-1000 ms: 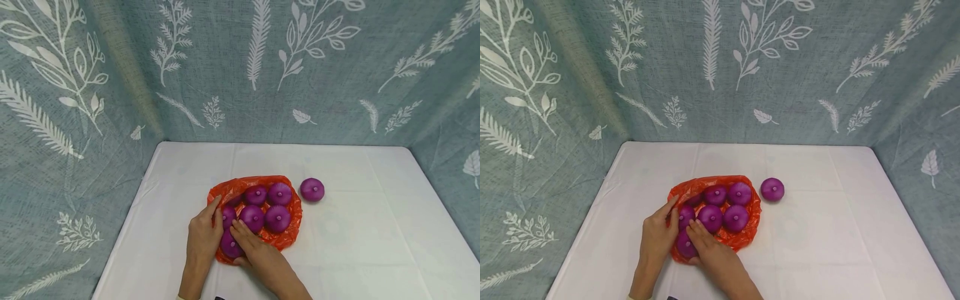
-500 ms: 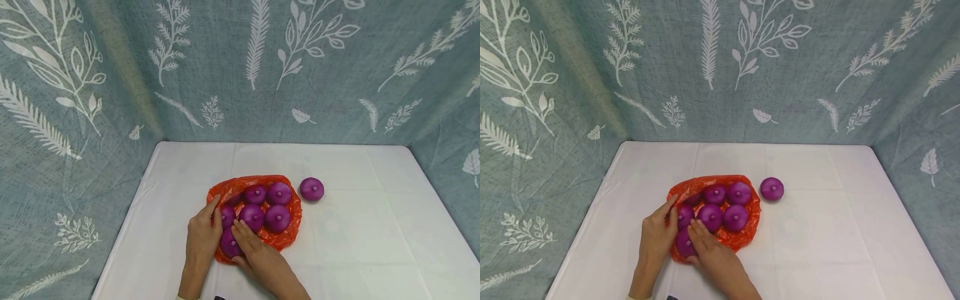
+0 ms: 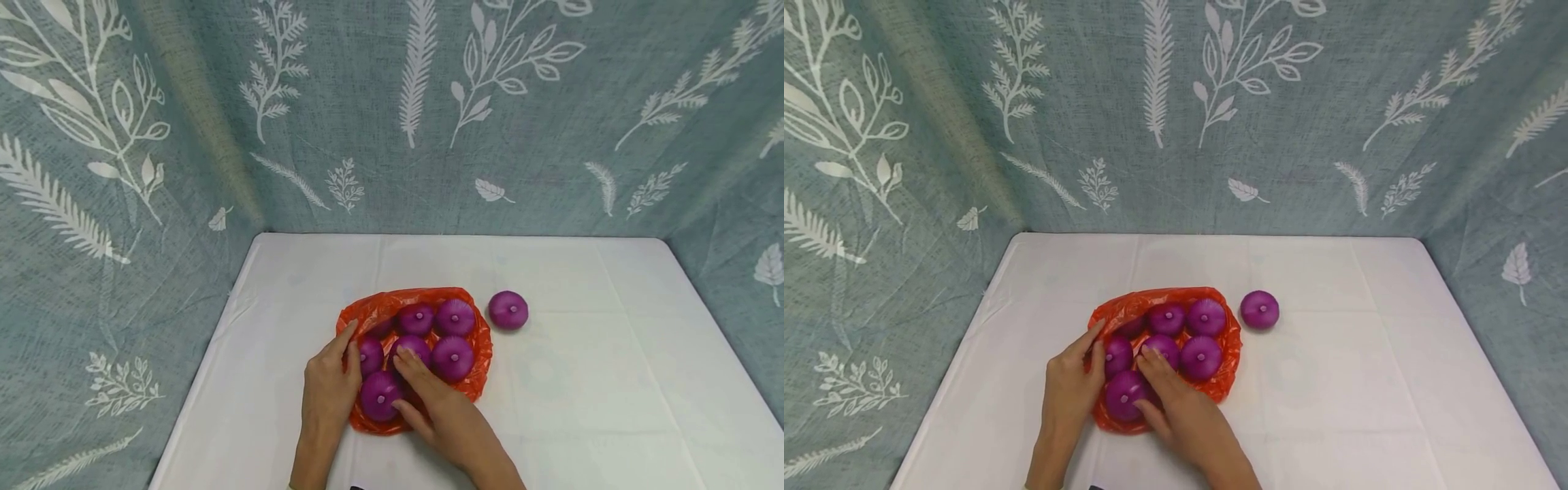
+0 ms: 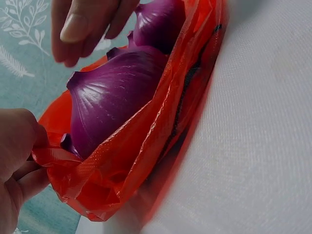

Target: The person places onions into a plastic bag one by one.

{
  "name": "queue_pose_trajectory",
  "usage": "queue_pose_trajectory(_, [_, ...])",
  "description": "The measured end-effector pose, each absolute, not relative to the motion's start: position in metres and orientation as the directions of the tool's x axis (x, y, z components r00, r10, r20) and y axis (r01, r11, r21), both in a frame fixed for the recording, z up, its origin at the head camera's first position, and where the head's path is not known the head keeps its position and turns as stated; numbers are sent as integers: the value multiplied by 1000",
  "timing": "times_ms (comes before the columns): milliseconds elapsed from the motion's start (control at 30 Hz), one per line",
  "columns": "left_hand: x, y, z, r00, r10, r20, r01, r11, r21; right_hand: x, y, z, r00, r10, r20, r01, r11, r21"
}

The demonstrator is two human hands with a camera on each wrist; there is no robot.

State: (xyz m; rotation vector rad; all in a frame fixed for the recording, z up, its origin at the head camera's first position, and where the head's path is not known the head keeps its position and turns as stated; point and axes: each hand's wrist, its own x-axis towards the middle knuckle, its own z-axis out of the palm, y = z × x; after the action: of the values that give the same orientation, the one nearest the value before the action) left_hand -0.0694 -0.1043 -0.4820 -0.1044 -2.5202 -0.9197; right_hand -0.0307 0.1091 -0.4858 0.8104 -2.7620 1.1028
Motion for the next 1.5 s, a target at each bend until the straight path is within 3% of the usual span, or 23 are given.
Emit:
queue_pose_trajectory(267, [-69,-104,-481,-895,-91,437,218,765,606,-47,139,-473,-887,-321,331,-461,580,-672])
queue_pose_trajectory(567, [-68,-105,-481,-894,-87,439,222,765,604,-69,191,-454,-930,-101,352,-312,724,-616])
queue_pose_trajectory(800, [-69,-106,-481,-894,-95,439,213,770,601,-84,221,-457,-929,21,371,-237,735,-635])
queue_pose_trajectory(1067, [-69,-107,-482,-896,-98,433,209,767,606,-94,239,-467,-940,131,314,-140,692,-708])
queue_pose_trajectory(1500, [-69,-107,-482,-895,-85,437,224,762,607,-112,246,-492,-994,87,60,15,675,-737])
